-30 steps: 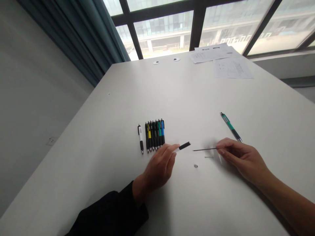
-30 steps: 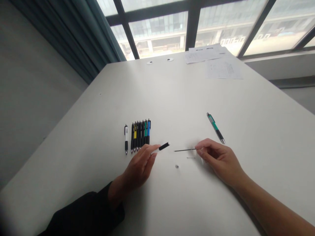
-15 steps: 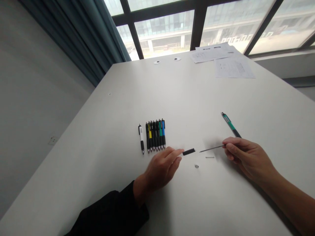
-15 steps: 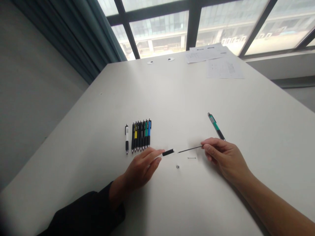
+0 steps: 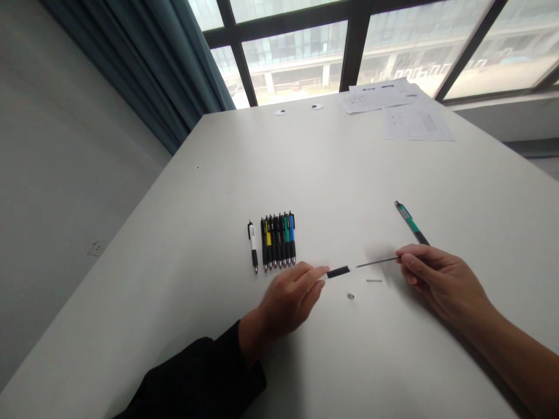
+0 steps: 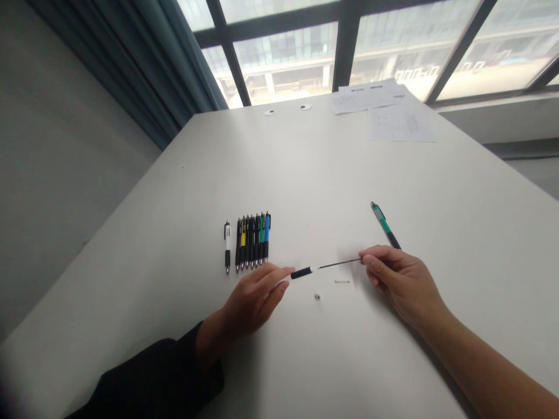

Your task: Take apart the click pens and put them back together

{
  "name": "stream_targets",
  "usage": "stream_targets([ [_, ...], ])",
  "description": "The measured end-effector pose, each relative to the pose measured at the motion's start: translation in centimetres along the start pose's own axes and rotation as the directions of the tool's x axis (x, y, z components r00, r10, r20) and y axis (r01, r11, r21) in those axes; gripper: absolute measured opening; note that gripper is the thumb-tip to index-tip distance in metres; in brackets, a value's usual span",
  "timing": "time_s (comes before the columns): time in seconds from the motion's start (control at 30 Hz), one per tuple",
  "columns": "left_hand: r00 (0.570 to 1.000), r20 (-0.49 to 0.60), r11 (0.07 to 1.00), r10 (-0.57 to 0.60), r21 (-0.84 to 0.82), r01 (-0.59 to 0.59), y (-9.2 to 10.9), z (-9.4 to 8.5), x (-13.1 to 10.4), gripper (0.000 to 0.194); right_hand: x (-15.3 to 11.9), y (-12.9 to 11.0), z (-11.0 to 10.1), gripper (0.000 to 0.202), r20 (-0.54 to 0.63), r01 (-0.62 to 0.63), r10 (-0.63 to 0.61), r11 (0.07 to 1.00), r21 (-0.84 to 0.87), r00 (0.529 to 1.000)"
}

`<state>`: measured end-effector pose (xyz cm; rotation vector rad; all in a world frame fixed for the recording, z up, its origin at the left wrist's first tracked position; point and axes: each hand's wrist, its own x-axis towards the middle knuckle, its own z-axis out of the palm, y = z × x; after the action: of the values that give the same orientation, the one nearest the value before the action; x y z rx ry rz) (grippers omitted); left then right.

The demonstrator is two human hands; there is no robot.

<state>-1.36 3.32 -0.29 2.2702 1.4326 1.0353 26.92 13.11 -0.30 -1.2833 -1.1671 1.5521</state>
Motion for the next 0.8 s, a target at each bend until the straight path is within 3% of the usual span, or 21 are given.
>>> stream_targets([
  [0.1,0.999,0.002,0.996,0.051,0.072,-0.051,0.0,0.1,0.0,0.026,-0.2,0.4,-0.4,0.028,0.057,0.055,-0.047,0.987,-0.150,0.997],
  [0.2,0.989,0.027,0.962,0.149,0.226,-0.151,0.2,0.1,0.0,0.026,-0.7,-0.1,-0.1,0.023,0.186,0.213,-0.159,0.920,-0.328,0.970],
  [0.33,0.963,0.099,0.894,0.252,0.358,-0.270,1.1,0.1,0.0,0.030,-1.7,-1.2,1.3,0.013,0.424,0.500,-0.330,0.772,-0.393,0.843],
  [0.43,0.947,0.138,0.876,0.290,0.361,-0.321,1.9,0.2,0.0,0.028,-2.5,-1.7,2.2,0.009,0.523,0.618,-0.386,0.679,-0.397,0.760],
  [0.67,0.955,0.106,0.896,0.276,0.331,-0.295,3.0,0.3,0.3,0.025,-3.3,-1.7,2.2,0.013,0.552,0.748,-0.515,0.541,-0.386,0.657],
  [0.8,0.960,0.089,0.918,0.265,0.281,-0.279,3.5,0.2,0.4,0.025,-3.3,-1.6,2.4,0.016,0.548,0.761,-0.533,0.517,-0.392,0.644],
])
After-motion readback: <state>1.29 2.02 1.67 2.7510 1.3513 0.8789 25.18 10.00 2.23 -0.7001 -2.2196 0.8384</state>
